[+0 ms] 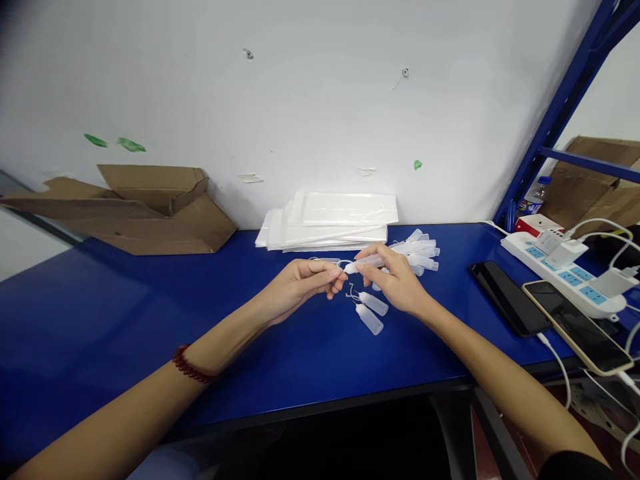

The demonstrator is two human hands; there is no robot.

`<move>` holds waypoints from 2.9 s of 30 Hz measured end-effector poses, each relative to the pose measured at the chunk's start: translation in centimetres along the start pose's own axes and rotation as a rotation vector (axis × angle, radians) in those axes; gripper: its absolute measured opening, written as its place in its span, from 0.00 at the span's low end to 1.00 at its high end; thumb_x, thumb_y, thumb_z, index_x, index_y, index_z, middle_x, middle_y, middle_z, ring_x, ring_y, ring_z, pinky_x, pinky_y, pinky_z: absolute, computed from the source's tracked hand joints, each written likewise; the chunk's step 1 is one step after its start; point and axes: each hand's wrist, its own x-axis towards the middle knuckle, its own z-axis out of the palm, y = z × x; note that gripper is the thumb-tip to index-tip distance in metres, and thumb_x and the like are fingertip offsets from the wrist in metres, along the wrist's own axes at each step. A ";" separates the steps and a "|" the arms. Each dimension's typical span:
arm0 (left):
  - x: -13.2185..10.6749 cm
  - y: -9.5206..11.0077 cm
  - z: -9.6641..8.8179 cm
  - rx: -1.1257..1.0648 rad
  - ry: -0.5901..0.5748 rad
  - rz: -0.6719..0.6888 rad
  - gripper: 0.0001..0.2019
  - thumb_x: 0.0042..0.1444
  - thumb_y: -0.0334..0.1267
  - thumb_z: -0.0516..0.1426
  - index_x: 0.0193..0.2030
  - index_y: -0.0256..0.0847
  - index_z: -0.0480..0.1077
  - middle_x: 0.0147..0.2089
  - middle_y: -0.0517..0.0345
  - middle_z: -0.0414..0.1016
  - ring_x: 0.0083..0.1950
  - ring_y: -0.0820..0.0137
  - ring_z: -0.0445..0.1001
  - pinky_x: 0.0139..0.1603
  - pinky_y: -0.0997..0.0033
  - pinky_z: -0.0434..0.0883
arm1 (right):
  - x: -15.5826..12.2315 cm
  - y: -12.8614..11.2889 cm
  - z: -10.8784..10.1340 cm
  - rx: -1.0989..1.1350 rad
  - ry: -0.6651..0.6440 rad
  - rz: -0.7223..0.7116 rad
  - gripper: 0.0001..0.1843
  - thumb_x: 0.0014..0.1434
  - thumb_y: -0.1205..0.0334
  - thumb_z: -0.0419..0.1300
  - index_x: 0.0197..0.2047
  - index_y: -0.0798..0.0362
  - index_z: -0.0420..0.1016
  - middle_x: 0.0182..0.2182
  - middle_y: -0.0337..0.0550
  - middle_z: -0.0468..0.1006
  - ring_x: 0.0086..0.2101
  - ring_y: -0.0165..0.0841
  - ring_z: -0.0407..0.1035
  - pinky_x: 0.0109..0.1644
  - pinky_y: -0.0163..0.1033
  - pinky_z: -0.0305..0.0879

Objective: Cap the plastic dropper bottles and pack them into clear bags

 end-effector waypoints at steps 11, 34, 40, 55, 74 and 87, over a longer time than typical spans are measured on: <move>0.0 0.4 -0.1 0.151 0.008 0.018 0.13 0.53 0.47 0.64 0.31 0.37 0.80 0.29 0.55 0.77 0.30 0.72 0.72 0.33 0.72 0.70 | -0.3 -0.6 0.3 -0.118 -0.042 0.033 0.17 0.62 0.51 0.56 0.49 0.53 0.66 0.24 0.35 0.72 0.27 0.31 0.68 0.33 0.38 0.61; 0.6 1.8 -7.4 0.916 0.125 -0.406 0.15 0.49 0.47 0.59 0.19 0.38 0.72 0.22 0.55 0.74 0.23 0.70 0.67 0.25 0.72 0.63 | -0.5 -1.9 -1.3 -0.969 -0.516 0.212 0.10 0.58 0.59 0.61 0.31 0.56 0.78 0.23 0.42 0.74 0.28 0.33 0.67 0.29 0.36 0.50; 0.2 2.4 -5.1 0.950 0.184 -0.147 0.16 0.54 0.46 0.56 0.24 0.38 0.73 0.22 0.57 0.74 0.22 0.70 0.67 0.25 0.72 0.61 | -0.7 -1.3 -0.7 -0.975 -0.460 0.182 0.10 0.55 0.60 0.63 0.25 0.56 0.72 0.20 0.40 0.69 0.24 0.29 0.61 0.28 0.36 0.47; 0.4 1.2 -2.0 0.286 -0.015 -0.189 0.21 0.61 0.51 0.55 0.41 0.32 0.76 0.29 0.53 0.76 0.25 0.74 0.69 0.27 0.74 0.67 | -0.2 -2.3 -1.2 -0.539 -0.199 0.152 0.07 0.52 0.64 0.62 0.27 0.54 0.68 0.12 0.26 0.57 0.17 0.23 0.52 0.26 0.34 0.47; 0.1 1.7 -1.4 0.203 0.096 -0.090 0.13 0.53 0.46 0.62 0.33 0.35 0.78 0.27 0.58 0.72 0.26 0.75 0.66 0.27 0.74 0.66 | -0.5 -2.6 -0.8 -0.498 -0.257 0.092 0.05 0.53 0.63 0.61 0.30 0.54 0.68 0.14 0.26 0.58 0.18 0.24 0.52 0.27 0.33 0.49; -0.2 1.8 -1.4 0.109 0.037 -0.077 0.11 0.53 0.43 0.63 0.34 0.37 0.80 0.27 0.58 0.71 0.28 0.76 0.66 0.29 0.75 0.66 | -0.6 -1.8 -0.9 -0.461 -0.222 0.023 0.09 0.55 0.57 0.59 0.29 0.53 0.66 0.13 0.26 0.56 0.17 0.23 0.51 0.25 0.33 0.46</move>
